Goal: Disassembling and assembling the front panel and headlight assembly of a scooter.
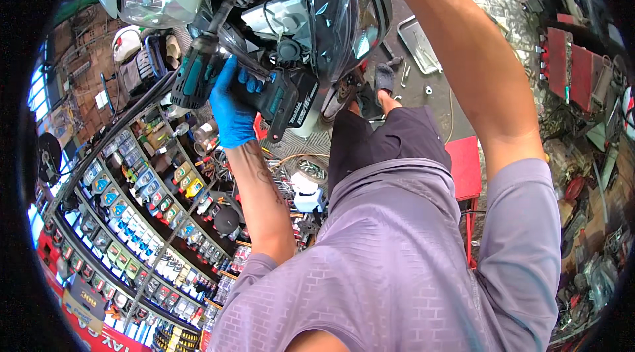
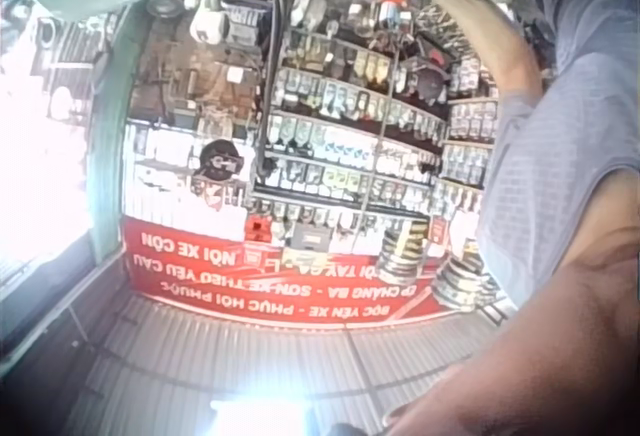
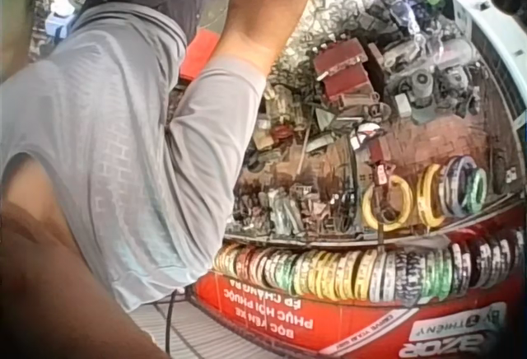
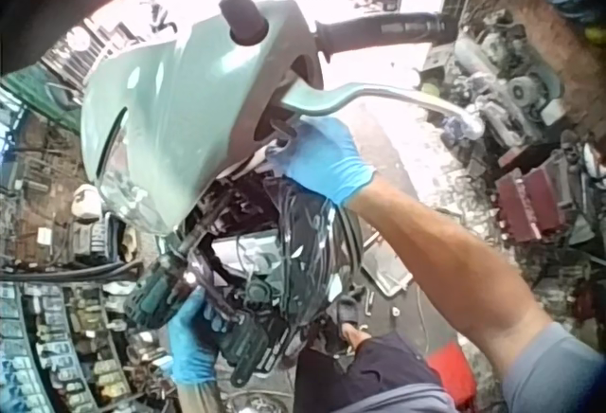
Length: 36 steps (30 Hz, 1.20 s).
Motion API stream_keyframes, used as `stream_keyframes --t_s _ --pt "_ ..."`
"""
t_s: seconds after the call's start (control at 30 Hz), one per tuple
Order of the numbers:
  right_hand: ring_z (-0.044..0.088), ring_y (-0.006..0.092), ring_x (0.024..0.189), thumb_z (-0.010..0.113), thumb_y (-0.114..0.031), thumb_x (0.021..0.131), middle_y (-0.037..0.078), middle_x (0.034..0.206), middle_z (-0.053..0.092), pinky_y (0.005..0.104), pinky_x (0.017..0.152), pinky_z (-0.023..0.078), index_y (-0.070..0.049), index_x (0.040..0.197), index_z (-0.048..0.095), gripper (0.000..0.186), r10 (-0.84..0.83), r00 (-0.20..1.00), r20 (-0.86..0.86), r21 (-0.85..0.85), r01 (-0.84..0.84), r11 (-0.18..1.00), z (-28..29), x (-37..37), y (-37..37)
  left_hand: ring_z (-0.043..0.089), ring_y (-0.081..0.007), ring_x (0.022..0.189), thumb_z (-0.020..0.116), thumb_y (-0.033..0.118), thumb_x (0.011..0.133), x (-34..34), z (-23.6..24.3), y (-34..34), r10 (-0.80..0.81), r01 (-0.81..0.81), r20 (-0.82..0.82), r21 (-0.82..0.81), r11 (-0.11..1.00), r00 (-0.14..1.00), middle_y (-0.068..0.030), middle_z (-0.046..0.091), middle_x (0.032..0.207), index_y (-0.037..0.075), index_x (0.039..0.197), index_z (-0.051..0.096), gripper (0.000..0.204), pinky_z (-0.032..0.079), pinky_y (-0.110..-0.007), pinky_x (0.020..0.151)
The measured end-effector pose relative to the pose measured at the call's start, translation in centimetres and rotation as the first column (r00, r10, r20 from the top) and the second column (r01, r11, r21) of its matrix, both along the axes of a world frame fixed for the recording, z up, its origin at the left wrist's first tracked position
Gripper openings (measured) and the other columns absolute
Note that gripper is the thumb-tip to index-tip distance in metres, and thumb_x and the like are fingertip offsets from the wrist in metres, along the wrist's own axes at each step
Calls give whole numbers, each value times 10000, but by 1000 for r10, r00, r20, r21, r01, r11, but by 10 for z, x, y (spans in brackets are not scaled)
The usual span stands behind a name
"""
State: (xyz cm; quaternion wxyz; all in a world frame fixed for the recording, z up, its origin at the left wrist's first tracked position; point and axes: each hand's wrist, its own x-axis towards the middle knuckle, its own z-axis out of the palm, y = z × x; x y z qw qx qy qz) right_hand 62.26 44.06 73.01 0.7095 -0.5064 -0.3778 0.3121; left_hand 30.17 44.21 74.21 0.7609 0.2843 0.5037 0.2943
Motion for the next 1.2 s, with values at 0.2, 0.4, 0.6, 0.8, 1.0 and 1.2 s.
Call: stream_keyframes --t_s 0.2,0.4,0.6,0.8,1.0,1.2 --pt "636 277 802 569 -278 867 104 844 662 362 756 520 -70 884 653 225 41 215 976 -137 452 882 -8 17 0 480 -167 518 622 123 908 2 0 -2 2 -1 33 -31 1000 999 -27 493 621 71 795 557 141 401 -303 501" --pt "640 281 820 575 -297 856 110 860 670 365 770 517 -60 886 661 254 114 301 947 -259 503 825 28 0 -10 481 -166 517 611 116 913 4 4 -5 32 -32 -19 1 999 999 -21 482 615 71 803 551 133 396 -299 497" --pt "649 290 855 603 -371 824 123 914 683 369 774 511 -60 956 668 344 111 308 945 -263 512 818 21 6 -9 481 -164 519 600 110 917 3 2 -2 13 -13 7 -12 1000 1000 -18 473 611 72 796 547 137 393 -296 496" --pt "649 292 858 620 -376 811 132 925 681 375 766 513 -59 981 659 361 -17 292 956 -121 448 886 5 10 -5 474 -158 522 602 110 917 4 2 -2 1 0 27 -21 1000 1000 -17 473 615 72 790 548 142 390 -289 503" --pt "647 287 859 633 -370 806 128 921 679 377 760 517 -64 969 661 348 24 329 944 -183 464 866 5 12 -6 469 -155 529 612 113 912 14 13 -9 63 -62 -63 13 998 996 -15 470 616 72 794 550 139 386 -288 510" --pt "640 280 841 633 -376 809 121 904 670 366 760 519 -70 966 662 345 -174 605 777 -76 365 928 7 1 -6 471 -154 531 621 111 906 4 7 -3 35 -35 -25 -13 999 999 -20 476 619 72 792 550 139 387 -288 512"
